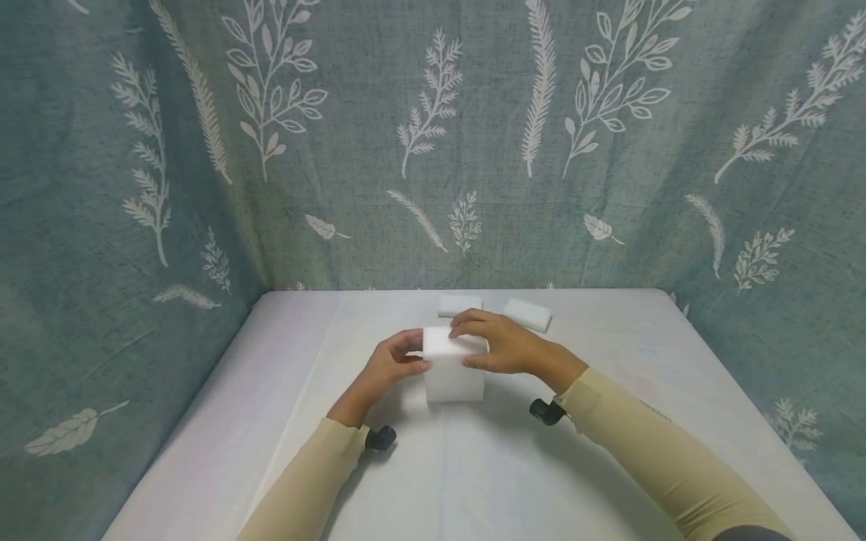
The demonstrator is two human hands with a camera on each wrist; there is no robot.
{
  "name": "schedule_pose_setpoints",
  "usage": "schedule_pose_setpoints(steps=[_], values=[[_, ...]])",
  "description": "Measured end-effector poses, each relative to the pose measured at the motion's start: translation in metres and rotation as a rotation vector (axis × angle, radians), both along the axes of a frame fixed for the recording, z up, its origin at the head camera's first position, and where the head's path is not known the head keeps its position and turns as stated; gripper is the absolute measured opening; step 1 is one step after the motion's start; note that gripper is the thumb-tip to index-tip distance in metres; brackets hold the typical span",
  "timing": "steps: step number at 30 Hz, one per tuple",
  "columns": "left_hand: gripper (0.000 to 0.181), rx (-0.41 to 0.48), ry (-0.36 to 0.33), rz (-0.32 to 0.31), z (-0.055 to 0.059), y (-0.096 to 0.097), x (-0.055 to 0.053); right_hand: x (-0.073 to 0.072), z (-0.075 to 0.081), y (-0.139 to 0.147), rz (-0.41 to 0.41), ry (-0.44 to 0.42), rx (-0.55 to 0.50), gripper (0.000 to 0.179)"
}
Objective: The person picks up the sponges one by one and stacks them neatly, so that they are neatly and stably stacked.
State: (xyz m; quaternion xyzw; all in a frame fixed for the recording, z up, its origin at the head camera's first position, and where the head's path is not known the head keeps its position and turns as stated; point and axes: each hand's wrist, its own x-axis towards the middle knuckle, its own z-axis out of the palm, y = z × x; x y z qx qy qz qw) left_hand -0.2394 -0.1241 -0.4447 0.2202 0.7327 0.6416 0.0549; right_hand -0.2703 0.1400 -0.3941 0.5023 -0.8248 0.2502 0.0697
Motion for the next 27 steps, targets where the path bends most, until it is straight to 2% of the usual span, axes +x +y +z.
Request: schedule_pose_setpoints(steps=[13, 19, 23, 27], values=[[0.058, 0.01, -0.016, 0.013, 0.001, 0.001, 0.0, 0.0, -0.001, 0.0, -0.03, -0.018, 0.012, 0.038], [0.06, 0.023, 0.003, 0.021, 0.001, 0.001, 0.002, -0.001, 0.002, 0.008, -0.062, -0.095, 0.017, 0.043], [0.06, 0.034, -0.007, 0.029, 0.002, 0.001, 0.002, -0.008, 0.006, 0.017, -0.116, -0.147, 0.01, 0.045], [0.061, 0.045, -0.014, 0.035, -0.01, -0.001, -0.008, -0.022, 0.004, 0.03, -0.178, -0.199, -0.012, 0.041]])
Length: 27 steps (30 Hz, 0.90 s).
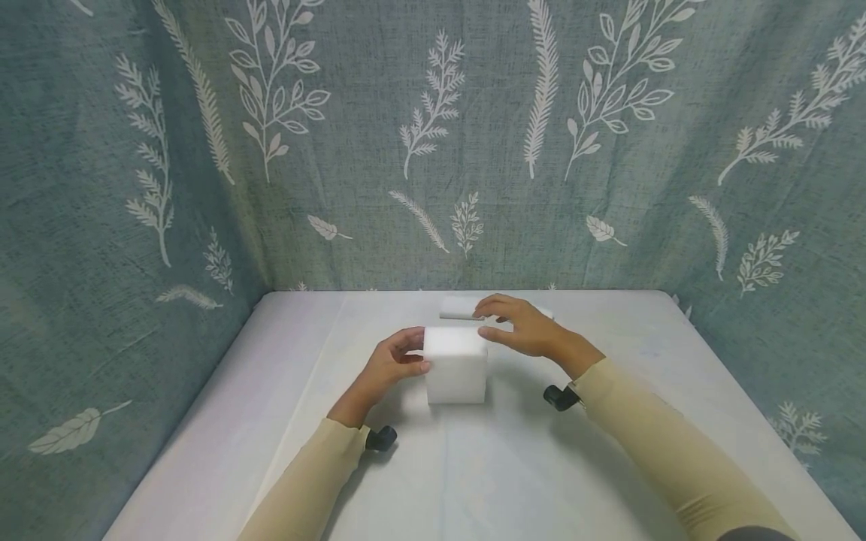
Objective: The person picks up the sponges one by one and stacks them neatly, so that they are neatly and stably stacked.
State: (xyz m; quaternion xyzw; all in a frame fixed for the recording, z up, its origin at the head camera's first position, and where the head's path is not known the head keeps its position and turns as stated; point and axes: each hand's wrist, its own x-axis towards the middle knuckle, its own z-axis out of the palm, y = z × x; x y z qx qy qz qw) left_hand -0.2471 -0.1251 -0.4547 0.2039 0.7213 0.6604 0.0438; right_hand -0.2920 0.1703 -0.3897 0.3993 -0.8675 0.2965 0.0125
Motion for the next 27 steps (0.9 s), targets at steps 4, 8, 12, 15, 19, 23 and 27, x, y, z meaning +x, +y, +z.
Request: schedule_pose_setpoints(steps=[4, 8, 12, 15, 19, 23, 27], values=[[0.061, 0.002, -0.008, 0.011, -0.012, -0.002, -0.009, -0.013, -0.008, 0.014, -0.075, -0.048, -0.004, 0.039], [0.061, -0.012, -0.013, 0.028, -0.014, -0.001, -0.009, -0.024, -0.02, 0.025, -0.178, -0.069, 0.056, 0.047], [0.061, -0.03, -0.019, 0.047, -0.014, 0.0, -0.009, -0.032, -0.034, 0.037, -0.281, -0.065, 0.151, 0.055], [0.061, -0.028, -0.026, 0.048, -0.014, 0.0, -0.009, -0.039, -0.044, 0.048, -0.309, -0.027, 0.194, 0.047], [0.059, -0.033, -0.026, 0.038, -0.014, -0.001, -0.009, -0.047, -0.054, 0.062, -0.336, 0.038, 0.211, 0.036], [0.06, -0.048, -0.011, 0.026, -0.014, -0.003, -0.01, -0.051, -0.059, 0.071, -0.371, 0.037, 0.218, 0.036], [0.061, -0.037, -0.01, 0.018, -0.013, -0.003, -0.01, -0.054, -0.06, 0.073, -0.396, 0.016, 0.242, 0.037]])
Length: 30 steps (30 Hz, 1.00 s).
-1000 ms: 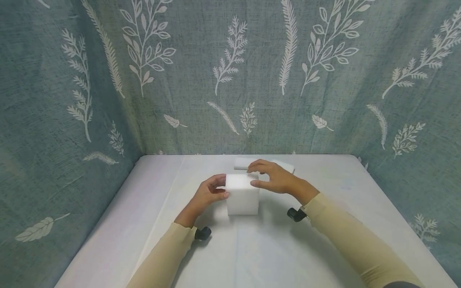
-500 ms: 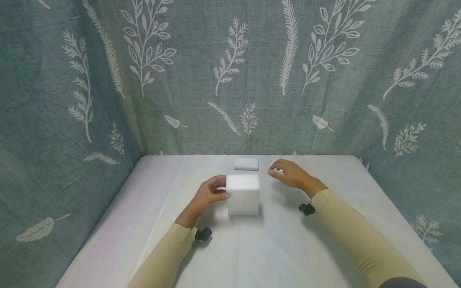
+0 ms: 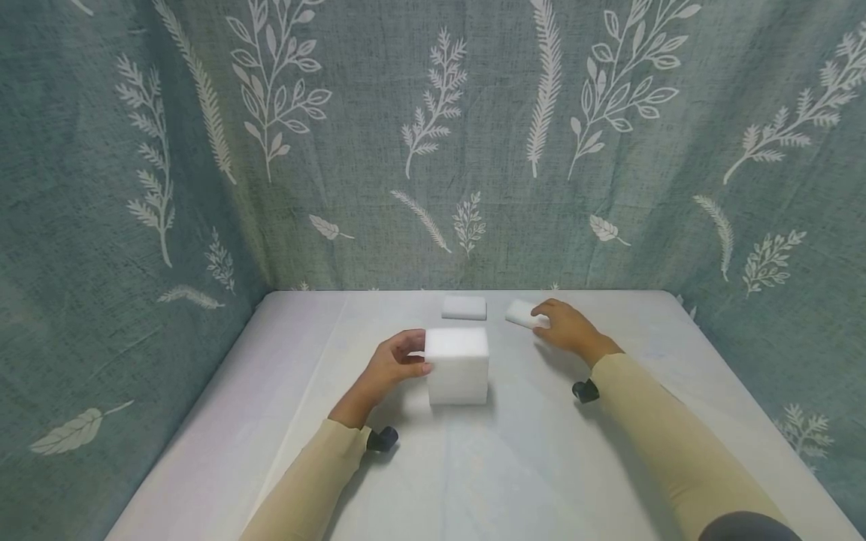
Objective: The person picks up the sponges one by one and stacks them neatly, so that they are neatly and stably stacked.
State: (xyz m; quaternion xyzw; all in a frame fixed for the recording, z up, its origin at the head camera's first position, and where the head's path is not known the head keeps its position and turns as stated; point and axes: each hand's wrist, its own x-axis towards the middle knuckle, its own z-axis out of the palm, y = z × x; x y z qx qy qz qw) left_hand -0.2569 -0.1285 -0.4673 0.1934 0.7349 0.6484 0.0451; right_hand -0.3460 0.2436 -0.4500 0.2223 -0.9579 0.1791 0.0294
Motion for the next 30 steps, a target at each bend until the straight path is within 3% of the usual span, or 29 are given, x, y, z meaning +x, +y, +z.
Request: schedule_pose_setpoints(steps=[6, 15, 30], values=[[0.061, 0.018, 0.002, 0.0, 0.0, 0.0, 0.0, -0.007, -0.003, 0.002, -0.021, -0.011, 0.011, 0.034], [0.061, 0.024, 0.038, 0.013, -0.001, 0.0, 0.0, -0.016, -0.005, 0.01, -0.119, -0.075, 0.052, 0.038], [0.062, 0.047, 0.078, -0.01, 0.004, 0.0, 0.005, -0.019, -0.009, 0.009, -0.164, -0.124, 0.086, 0.046]])
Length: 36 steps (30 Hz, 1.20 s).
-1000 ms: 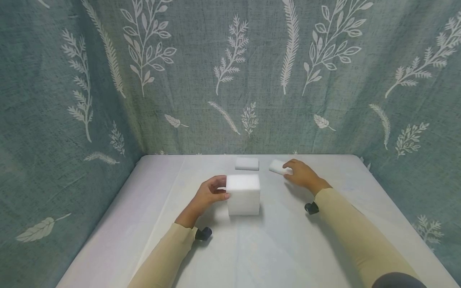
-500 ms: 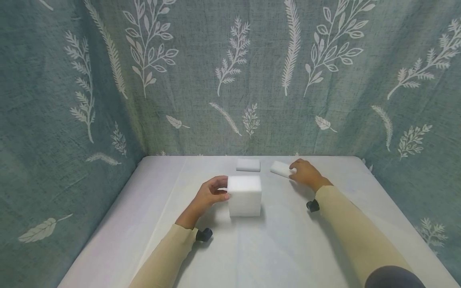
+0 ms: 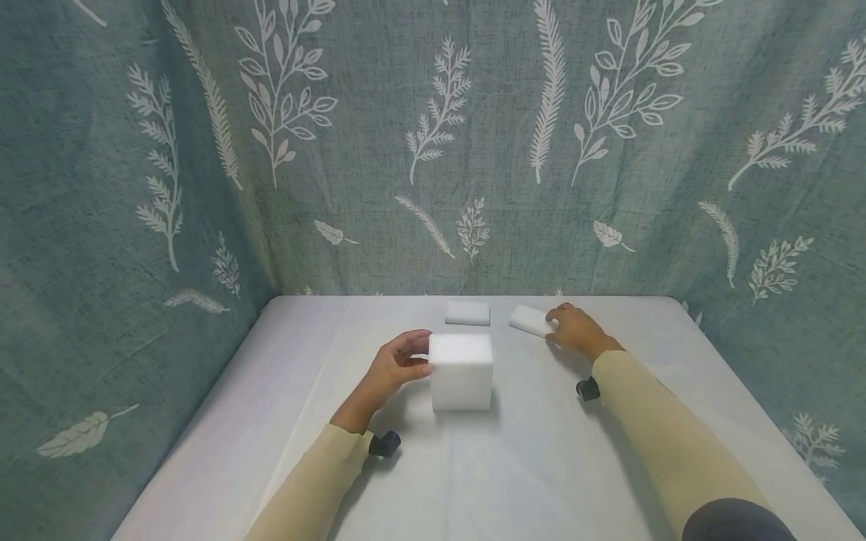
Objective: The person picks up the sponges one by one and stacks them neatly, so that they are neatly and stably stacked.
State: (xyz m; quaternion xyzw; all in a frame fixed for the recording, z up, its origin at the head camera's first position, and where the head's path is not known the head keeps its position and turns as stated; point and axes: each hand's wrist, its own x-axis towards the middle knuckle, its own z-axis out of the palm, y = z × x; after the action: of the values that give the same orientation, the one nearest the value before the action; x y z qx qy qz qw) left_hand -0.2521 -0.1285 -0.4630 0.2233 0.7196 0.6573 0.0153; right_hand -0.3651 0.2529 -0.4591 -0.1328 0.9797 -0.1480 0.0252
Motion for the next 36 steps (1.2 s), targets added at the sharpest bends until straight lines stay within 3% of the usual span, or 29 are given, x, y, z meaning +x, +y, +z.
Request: schedule_pose_setpoints(steps=[21, 30, 36], values=[[0.057, -0.008, 0.014, 0.005, -0.004, -0.001, -0.002, -0.003, -0.013, 0.006, 0.031, 0.037, -0.084, 0.044], [0.058, -0.004, 0.009, 0.0, -0.006, -0.003, -0.003, 0.0, -0.018, -0.002, -0.018, -0.016, -0.113, 0.046], [0.055, 0.01, 0.02, -0.013, -0.006, -0.002, -0.004, -0.001, -0.02, -0.002, -0.021, 0.014, -0.092, 0.043]])
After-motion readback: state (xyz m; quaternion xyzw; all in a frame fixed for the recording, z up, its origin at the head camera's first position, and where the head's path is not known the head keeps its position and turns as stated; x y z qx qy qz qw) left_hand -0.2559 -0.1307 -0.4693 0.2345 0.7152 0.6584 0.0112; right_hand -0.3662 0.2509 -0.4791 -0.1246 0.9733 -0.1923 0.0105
